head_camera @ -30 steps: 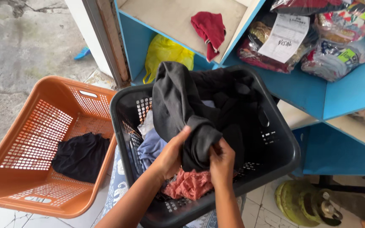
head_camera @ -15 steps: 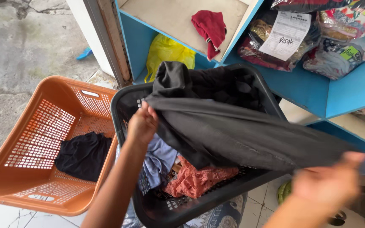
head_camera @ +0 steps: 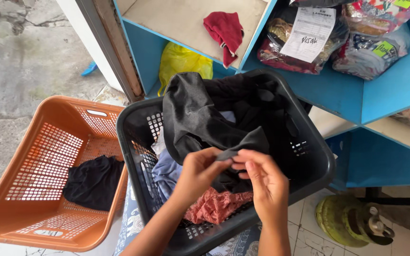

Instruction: The person sorts clothes from a black laundry basket into an orange basket. They pick up individual garments, unfold and inspect them, then place them into the orange basket.

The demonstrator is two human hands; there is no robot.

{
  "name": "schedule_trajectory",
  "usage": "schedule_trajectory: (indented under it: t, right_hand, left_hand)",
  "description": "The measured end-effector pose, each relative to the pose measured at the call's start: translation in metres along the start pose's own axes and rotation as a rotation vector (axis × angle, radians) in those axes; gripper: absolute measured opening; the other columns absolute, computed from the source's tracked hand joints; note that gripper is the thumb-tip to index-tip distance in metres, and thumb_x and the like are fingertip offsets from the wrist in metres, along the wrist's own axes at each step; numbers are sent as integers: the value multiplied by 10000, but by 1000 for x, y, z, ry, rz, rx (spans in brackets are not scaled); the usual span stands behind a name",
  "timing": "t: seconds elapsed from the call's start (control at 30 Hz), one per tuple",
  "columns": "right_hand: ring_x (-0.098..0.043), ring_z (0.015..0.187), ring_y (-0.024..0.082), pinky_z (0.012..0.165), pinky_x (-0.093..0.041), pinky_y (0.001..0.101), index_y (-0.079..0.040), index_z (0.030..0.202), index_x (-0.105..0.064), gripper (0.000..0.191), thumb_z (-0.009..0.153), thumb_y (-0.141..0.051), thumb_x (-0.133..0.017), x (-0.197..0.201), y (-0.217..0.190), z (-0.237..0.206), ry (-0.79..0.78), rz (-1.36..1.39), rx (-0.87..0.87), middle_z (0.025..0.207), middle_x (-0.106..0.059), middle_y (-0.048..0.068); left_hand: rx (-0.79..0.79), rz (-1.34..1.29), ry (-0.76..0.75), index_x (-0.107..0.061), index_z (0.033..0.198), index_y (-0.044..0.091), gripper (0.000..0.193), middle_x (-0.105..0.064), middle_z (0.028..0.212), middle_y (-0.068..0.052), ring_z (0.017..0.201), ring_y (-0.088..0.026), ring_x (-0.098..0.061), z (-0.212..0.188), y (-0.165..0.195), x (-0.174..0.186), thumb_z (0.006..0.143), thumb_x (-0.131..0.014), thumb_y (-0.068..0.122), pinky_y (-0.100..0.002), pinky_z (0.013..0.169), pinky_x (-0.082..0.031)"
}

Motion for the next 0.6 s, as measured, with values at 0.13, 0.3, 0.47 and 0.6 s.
schedule_trajectory:
  t: [0.13, 0.3, 0.47, 0.6]
  right_hand:
    - [-721, 979, 167, 749, -619, 278, -25, 1148, -661, 307, 862, -89, -753, 6, -28, -1, 137, -228, 179, 1105, -717, 77]
    - [-746, 824, 124, 658, -575, 268, -23, 1021, -694, 112, 924, -70, -726, 4, 0, -3, 119, -469, 125, 928, -758, 56]
    - [-589, 647, 156, 612, -474, 270, -27, 982, -659, 151, 1063, -151, -628, 16, 40, 2, 150, -418, -24, 756, -665, 52]
    - [-532, 668, 73, 573, -410, 235, -98, 1013, -662, 157, 1068, -225, -586, 3, 90, -4, 165, 515, -483, 798, -595, -29]
  left_hand:
    - [136, -239, 129, -746, 1068, -54, 216, -758, 921, -54, 801, -101, -668, -3, -41, 29, 993, -630, 111, -241, 732, -522]
    - [304, -533, 94, -719, 1102, -37, 264, -774, 982, -64, 867, -138, -715, -13, -59, 22, 1005, -571, 158, -297, 816, -544]
    - [516, -779, 196, -676, 1121, -38, 405, -758, 1067, -128, 964, -231, -722, -28, -72, 18, 965, -583, 324, -361, 888, -569]
    - [434, -417, 86, -509, 1345, 127, 573, -676, 1271, -18, 1140, -143, -657, -31, -72, 18, 813, -719, 94, -283, 1005, -501]
Point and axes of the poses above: each hand's wrist, its own z-axis towards the middle knuckle, its own x-axis out of the back of the hand, y = z × x, the point moved 10 cm from there along z, towards the middle knuckle
